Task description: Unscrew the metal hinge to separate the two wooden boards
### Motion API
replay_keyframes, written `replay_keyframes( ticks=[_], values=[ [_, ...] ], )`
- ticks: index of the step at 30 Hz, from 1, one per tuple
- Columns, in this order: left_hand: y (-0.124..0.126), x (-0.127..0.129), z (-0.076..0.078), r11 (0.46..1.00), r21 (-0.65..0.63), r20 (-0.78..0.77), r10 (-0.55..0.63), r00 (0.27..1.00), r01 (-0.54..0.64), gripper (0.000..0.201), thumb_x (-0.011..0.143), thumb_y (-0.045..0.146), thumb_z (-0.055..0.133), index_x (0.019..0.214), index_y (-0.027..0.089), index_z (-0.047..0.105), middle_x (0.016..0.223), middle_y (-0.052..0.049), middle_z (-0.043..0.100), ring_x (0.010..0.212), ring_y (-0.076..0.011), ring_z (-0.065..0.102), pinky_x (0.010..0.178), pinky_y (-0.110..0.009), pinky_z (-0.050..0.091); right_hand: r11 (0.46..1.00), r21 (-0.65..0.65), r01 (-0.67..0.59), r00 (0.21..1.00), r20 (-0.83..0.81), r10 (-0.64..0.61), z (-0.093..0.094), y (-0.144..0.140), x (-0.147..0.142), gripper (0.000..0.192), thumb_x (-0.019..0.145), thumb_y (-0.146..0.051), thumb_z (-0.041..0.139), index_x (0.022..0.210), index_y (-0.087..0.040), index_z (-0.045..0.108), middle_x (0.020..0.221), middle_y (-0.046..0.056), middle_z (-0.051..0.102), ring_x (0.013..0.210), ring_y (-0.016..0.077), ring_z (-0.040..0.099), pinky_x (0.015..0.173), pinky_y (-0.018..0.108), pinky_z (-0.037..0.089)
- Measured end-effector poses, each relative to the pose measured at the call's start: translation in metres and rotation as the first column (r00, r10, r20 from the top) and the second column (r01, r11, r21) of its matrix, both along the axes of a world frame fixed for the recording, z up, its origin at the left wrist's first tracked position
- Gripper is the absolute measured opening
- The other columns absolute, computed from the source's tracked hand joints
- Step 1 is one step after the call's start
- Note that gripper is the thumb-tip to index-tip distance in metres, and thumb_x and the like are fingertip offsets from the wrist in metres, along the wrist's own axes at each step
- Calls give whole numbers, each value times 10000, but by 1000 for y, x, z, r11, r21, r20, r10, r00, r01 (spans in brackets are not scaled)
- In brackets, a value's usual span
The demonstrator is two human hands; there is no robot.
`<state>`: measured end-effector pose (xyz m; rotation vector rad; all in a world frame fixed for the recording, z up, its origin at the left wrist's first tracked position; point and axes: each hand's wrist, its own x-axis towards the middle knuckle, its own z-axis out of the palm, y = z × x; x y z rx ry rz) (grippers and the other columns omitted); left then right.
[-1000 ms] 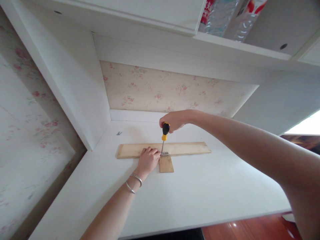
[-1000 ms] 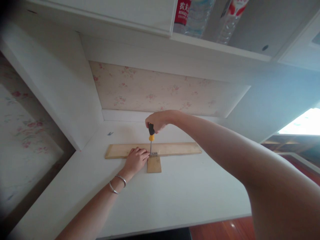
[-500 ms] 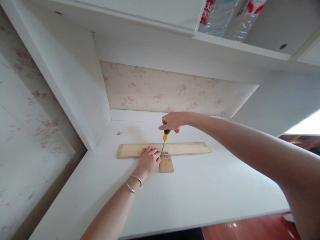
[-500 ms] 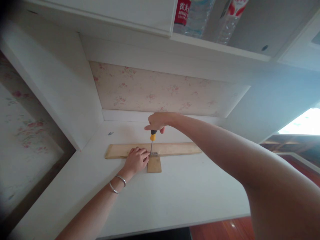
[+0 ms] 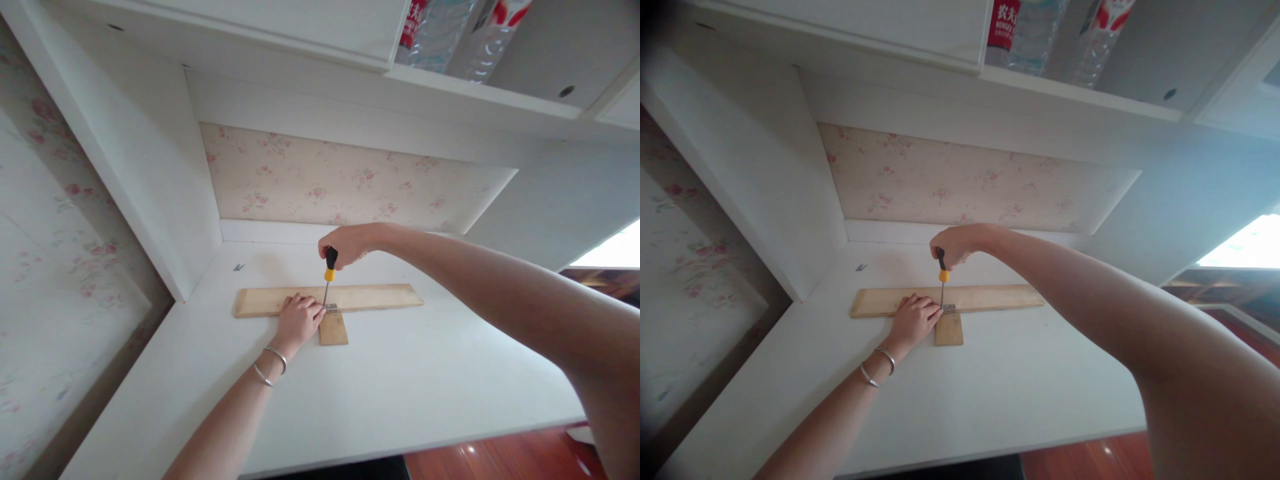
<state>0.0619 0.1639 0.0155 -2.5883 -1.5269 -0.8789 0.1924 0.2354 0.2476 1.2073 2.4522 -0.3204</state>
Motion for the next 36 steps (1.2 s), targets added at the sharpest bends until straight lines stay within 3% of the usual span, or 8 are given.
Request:
replay_keyframes(
  ticks=[4,7,9,14,19,25,31,36],
  values=[
    [0,-1,1,1000,1,-12,-10,1000,10,257,921,323,459,841,245,690,851,-35,644,880,-190,492,804,-364,315,992,17,123,990,60,-124,0,-1,3,432,794,-486,537,1074,-162,594,777,76,690,630,180,622,572,281,400],
    [0,-1,1,1000,4,-26,-20,999,20,250,922,321,460,860,248,691,855,-36,642,885,-190,492,791,-361,315,994,96,-55,998,11,54,0,-1,4,287,738,-298,608,1002,-185,614,933,81,688,760,189,628,577,257,392],
    [1,-2,1,1000,7,-35,-23,999,23,252,922,321,460,858,243,691,855,-40,642,886,-191,492,790,-361,313,991,98,-95,994,-44,99,0,-2,5,431,691,-277,657,1108,-211,568,1036,76,667,808,188,625,577,244,394],
    [1,-2,0,1000,10,-36,-21,999,22,261,925,321,453,848,243,690,854,-37,643,874,-191,491,790,-363,310,988,16,155,986,61,-156,-2,-1,2,464,826,-509,487,1082,-137,591,795,100,691,589,182,625,561,288,405],
    [1,-2,-1,999,4,-25,-33,999,33,257,924,319,456,851,239,689,863,-43,644,886,-195,494,793,-361,310,995,58,-75,997,-26,77,-2,-1,3,437,686,-350,683,1087,-211,578,1029,80,672,787,195,639,575,251,399],
    [0,-2,1,1000,7,-18,-28,999,28,253,922,311,460,845,242,691,870,-44,647,881,-194,492,793,-365,313,991,36,131,987,93,-134,-1,-2,0,432,829,-492,489,1045,-133,594,740,89,683,590,182,620,568,284,396],
    [1,-3,0,999,-12,18,-33,999,33,258,924,324,456,858,247,692,860,-38,648,904,-193,500,807,-362,315,981,83,-174,984,-28,177,-5,2,-1,392,680,-304,673,1051,-210,586,1046,62,658,833,188,612,599,242,397],
    [2,-3,-2,999,-18,36,-42,998,42,235,917,312,473,856,253,692,873,-29,652,922,-188,499,831,-361,320,989,48,138,984,104,-142,-1,1,-8,516,819,-558,463,1012,-108,624,769,109,687,565,193,622,573,308,415]
  ],
)
